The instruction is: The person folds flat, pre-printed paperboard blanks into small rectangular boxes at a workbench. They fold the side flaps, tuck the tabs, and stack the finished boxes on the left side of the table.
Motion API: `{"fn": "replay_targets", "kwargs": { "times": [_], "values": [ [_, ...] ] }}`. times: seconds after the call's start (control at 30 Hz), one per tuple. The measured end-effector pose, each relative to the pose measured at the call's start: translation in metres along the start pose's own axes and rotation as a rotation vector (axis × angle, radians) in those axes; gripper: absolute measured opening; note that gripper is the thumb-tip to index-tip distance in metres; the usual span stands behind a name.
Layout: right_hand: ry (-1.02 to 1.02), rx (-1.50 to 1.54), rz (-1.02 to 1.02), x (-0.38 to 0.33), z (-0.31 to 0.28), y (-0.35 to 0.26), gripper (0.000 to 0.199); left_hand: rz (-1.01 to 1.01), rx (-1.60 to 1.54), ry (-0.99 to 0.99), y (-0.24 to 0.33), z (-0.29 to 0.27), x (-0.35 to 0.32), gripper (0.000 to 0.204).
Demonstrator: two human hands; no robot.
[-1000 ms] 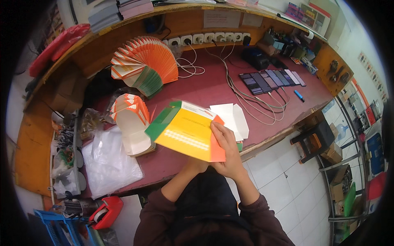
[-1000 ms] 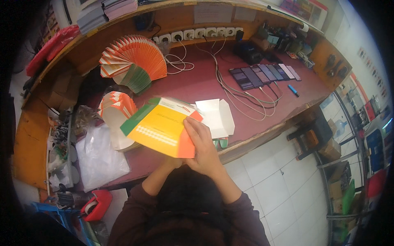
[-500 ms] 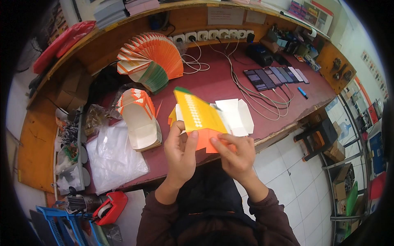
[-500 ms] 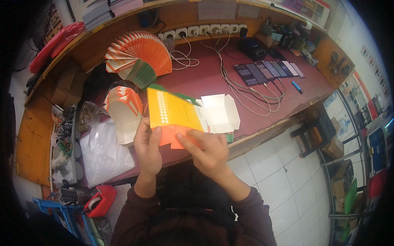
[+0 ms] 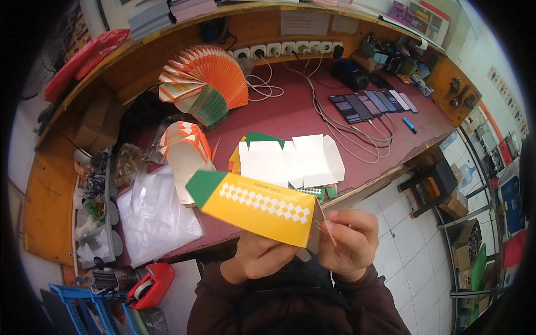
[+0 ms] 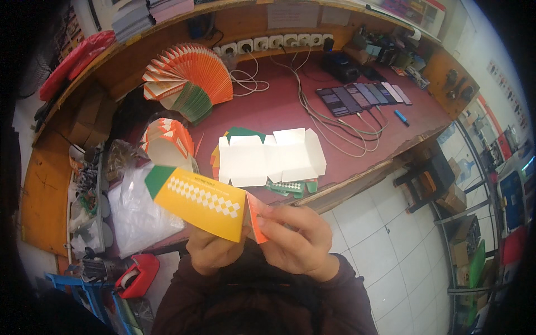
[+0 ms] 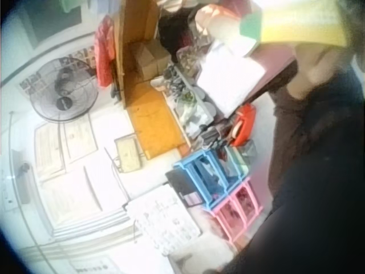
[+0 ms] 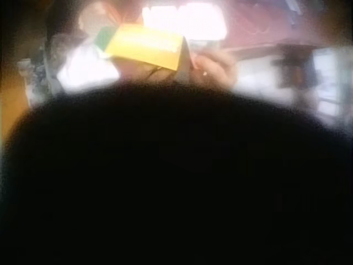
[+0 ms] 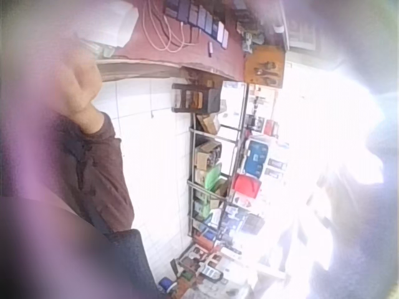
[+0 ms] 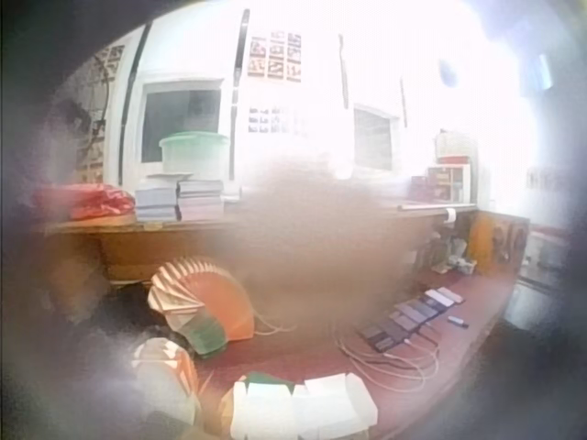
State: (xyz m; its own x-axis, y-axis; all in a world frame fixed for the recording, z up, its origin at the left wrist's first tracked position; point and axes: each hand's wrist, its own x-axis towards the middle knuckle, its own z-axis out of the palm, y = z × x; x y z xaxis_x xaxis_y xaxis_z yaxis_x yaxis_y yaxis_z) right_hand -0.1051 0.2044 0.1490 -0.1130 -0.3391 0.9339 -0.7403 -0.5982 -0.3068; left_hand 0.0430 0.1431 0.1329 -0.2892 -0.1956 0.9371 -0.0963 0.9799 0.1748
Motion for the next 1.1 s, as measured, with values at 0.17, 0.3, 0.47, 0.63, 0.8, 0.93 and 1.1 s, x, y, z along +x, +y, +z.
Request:
{"fn": "replay_targets", "kwargs": {
  "times": [0.17,0.3,0.47,0.63,0.8,0.93,1.1],
  "values": [
    [-0.092,0.086,0.053,-0.005,0.005,0.000,0.025,-0.257,-0.091,0.015,0.012,-0.001,-0.002,0.020],
    [-0.099,0.170,0.149,-0.006,0.005,0.006,0.020,-0.415,-0.303,0.030,0.009,0.000,-0.005,0.021],
    [-0.187,0.267,0.296,-0.012,-0.001,-0.001,0.013,-0.507,-0.446,0.054,0.007,0.000,-0.011,0.020],
    [-0.215,0.248,0.344,-0.021,-0.001,-0.007,0.011,-0.519,-0.477,0.024,0.006,-0.003,-0.023,0.020],
    [-0.262,0.183,0.385,-0.031,0.004,-0.005,0.013,-0.506,-0.463,0.081,-0.005,0.011,-0.039,0.023],
    [-0.231,0.070,0.366,-0.047,0.012,-0.003,0.017,-0.616,-0.457,0.153,0.000,0.023,-0.057,0.019],
    [-0.385,-0.159,0.270,-0.072,0.024,0.009,0.031,-0.779,-0.333,0.079,0.002,0.033,-0.082,0.012]
  ]
}}
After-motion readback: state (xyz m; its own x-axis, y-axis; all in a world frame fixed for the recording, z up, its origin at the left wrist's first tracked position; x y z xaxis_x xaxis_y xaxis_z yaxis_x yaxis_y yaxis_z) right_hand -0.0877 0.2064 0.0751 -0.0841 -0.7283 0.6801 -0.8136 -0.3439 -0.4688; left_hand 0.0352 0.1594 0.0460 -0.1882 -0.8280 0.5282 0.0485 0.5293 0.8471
